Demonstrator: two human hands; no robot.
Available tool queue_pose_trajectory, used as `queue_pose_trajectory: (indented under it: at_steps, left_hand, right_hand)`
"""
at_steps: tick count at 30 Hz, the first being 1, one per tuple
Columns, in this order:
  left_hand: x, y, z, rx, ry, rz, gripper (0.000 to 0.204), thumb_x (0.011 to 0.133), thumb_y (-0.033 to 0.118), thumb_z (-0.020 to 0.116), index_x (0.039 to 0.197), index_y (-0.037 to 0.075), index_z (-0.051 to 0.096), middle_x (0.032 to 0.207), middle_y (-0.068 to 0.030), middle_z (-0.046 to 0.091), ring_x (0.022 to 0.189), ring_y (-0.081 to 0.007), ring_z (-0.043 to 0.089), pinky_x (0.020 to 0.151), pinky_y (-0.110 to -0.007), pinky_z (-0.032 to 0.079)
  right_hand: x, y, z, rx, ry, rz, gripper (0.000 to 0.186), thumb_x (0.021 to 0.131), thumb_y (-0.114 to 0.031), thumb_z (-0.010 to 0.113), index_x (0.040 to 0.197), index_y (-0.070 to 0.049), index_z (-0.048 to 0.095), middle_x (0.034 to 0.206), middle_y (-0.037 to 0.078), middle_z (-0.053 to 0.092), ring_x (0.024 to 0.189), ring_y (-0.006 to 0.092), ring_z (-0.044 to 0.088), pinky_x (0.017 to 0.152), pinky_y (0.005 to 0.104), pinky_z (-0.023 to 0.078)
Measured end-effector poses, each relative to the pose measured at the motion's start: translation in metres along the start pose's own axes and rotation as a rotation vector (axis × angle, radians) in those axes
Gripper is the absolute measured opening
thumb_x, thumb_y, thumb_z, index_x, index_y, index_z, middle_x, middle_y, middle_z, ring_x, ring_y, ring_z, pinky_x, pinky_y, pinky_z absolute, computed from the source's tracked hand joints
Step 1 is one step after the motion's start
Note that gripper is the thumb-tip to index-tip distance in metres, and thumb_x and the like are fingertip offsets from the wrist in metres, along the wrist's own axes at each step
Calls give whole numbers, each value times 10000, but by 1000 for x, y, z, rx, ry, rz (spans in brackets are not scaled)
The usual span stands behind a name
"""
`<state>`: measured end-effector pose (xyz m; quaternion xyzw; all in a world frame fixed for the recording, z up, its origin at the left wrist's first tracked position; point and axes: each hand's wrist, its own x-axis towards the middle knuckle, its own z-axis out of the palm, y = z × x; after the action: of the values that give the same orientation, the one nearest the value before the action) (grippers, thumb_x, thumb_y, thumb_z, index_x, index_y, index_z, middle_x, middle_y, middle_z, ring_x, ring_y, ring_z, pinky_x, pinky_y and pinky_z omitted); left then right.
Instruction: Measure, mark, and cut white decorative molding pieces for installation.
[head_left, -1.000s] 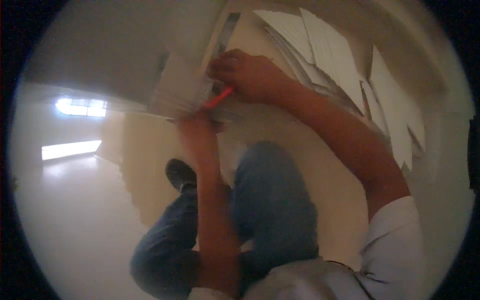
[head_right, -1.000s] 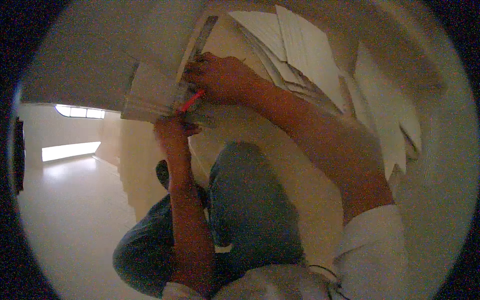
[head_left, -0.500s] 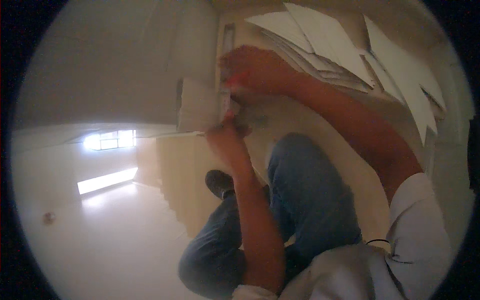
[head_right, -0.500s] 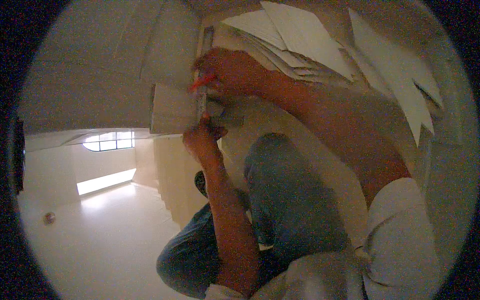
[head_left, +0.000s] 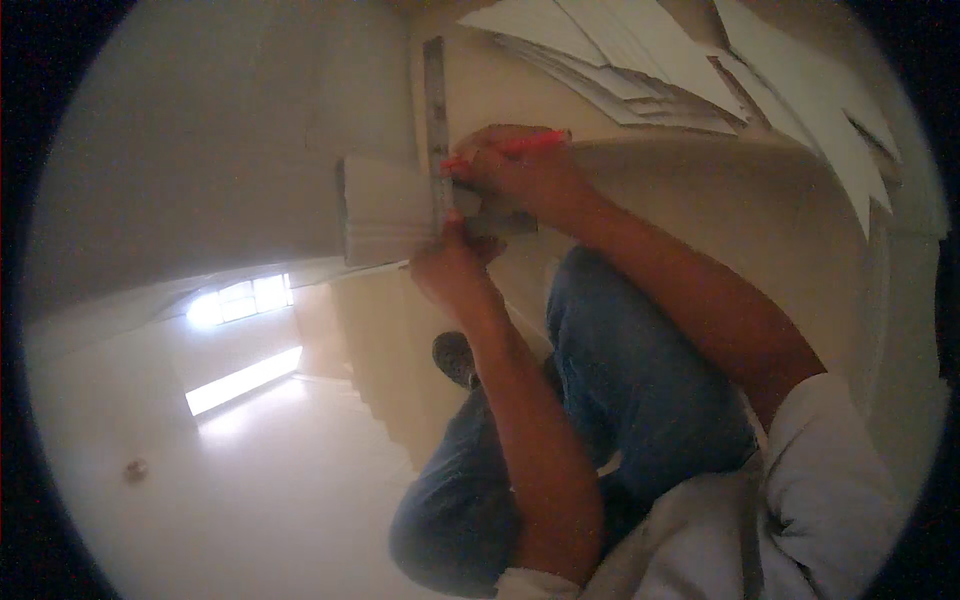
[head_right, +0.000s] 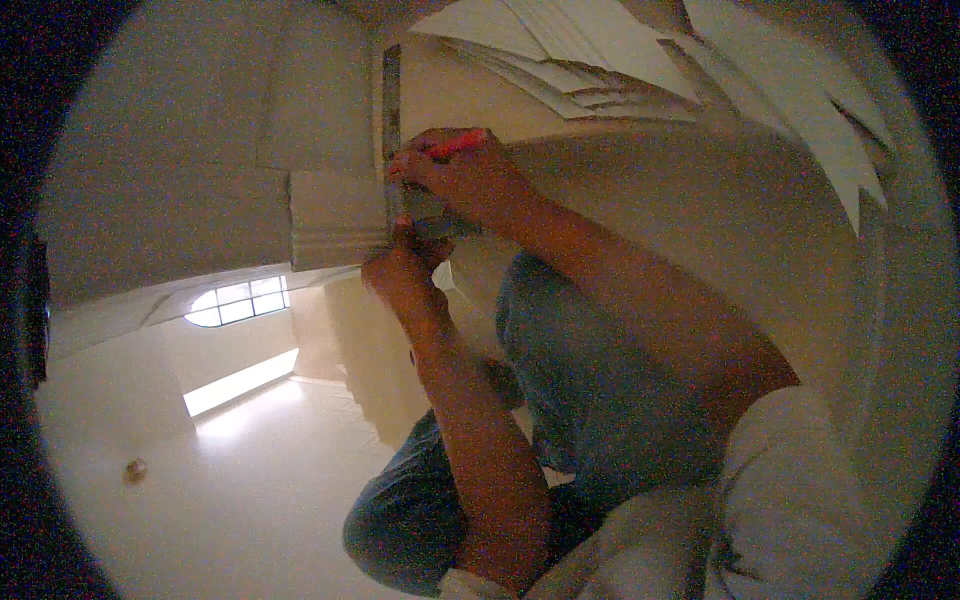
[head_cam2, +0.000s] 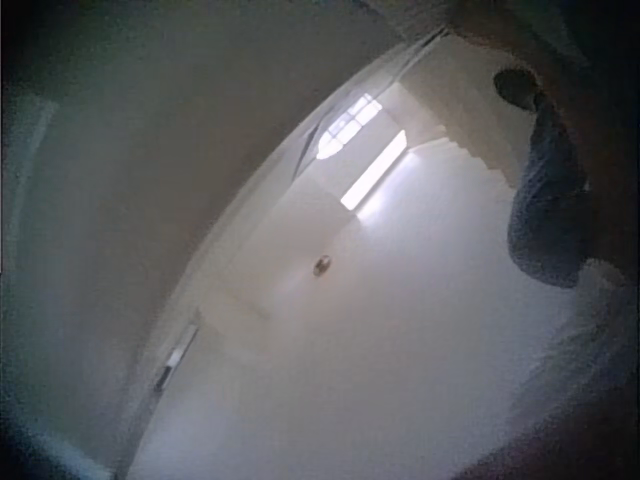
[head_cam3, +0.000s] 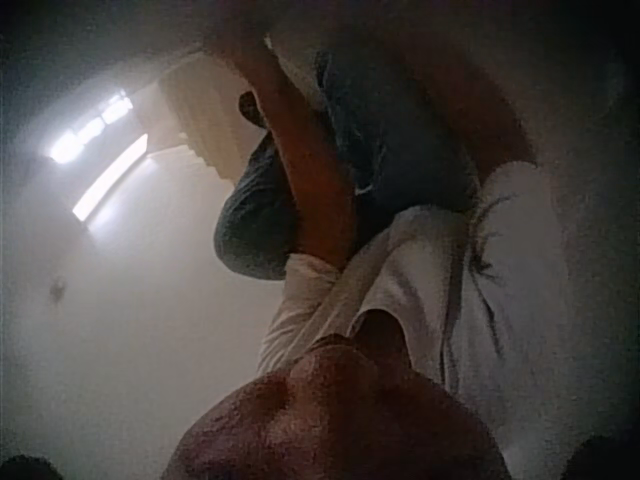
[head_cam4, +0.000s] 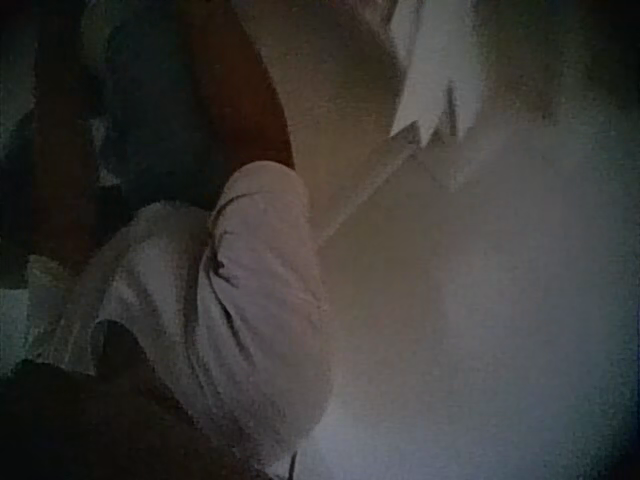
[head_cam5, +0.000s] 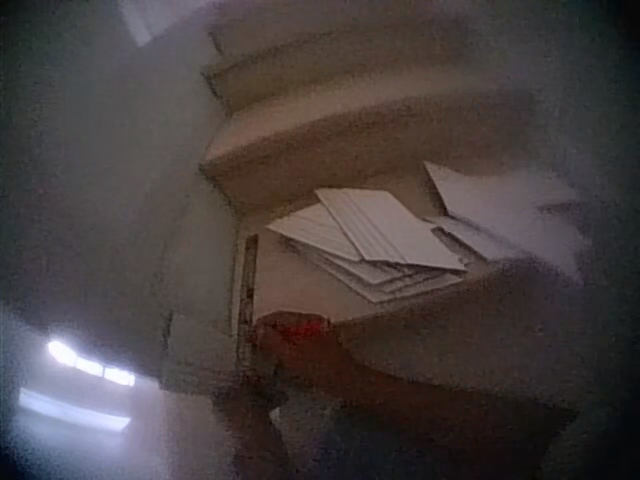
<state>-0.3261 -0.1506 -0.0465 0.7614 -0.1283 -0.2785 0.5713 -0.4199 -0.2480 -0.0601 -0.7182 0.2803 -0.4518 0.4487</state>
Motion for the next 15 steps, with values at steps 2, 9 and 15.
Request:
queue_pose_trajectory:
  at_steps: [2, 9, 15]
  left_hand:
    - [0, 1, 4, -13, 10, 14, 367, 869, 205, 676, 811, -156, 644, 600, -190, 642, 487, -238, 646, 461, -347, 498]
    - [-3, 12, 35, 18, 28, 68, 362, 873, 196, 677, 874, -165, 653, 647, -205, 655, 497, -236, 652, 465, -341, 512]
    - [-3, -4, 37, 11, 55, 50, 365, 853, 203, 698, 839, -160, 663, 653, -200, 668, 496, -217, 648, 489, -350, 509]
  right_hand:
    - [1, 3, -4, -14, -7, 74, 350, 986, -385, 457, 1048, -121, 680, 986, 75, 704, 897, 269, 683, 838, 354, 529]
    - [19, 3, -19, -33, -40, 281, 356, 972, -388, 479, 1005, -121, 711, 970, 99, 715, 901, 289, 681, 834, 378, 535]
    - [2, 13, -15, -43, -10, 273, 334, 973, -355, 477, 979, -115, 709, 963, 81, 717, 895, 285, 683, 834, 383, 536]
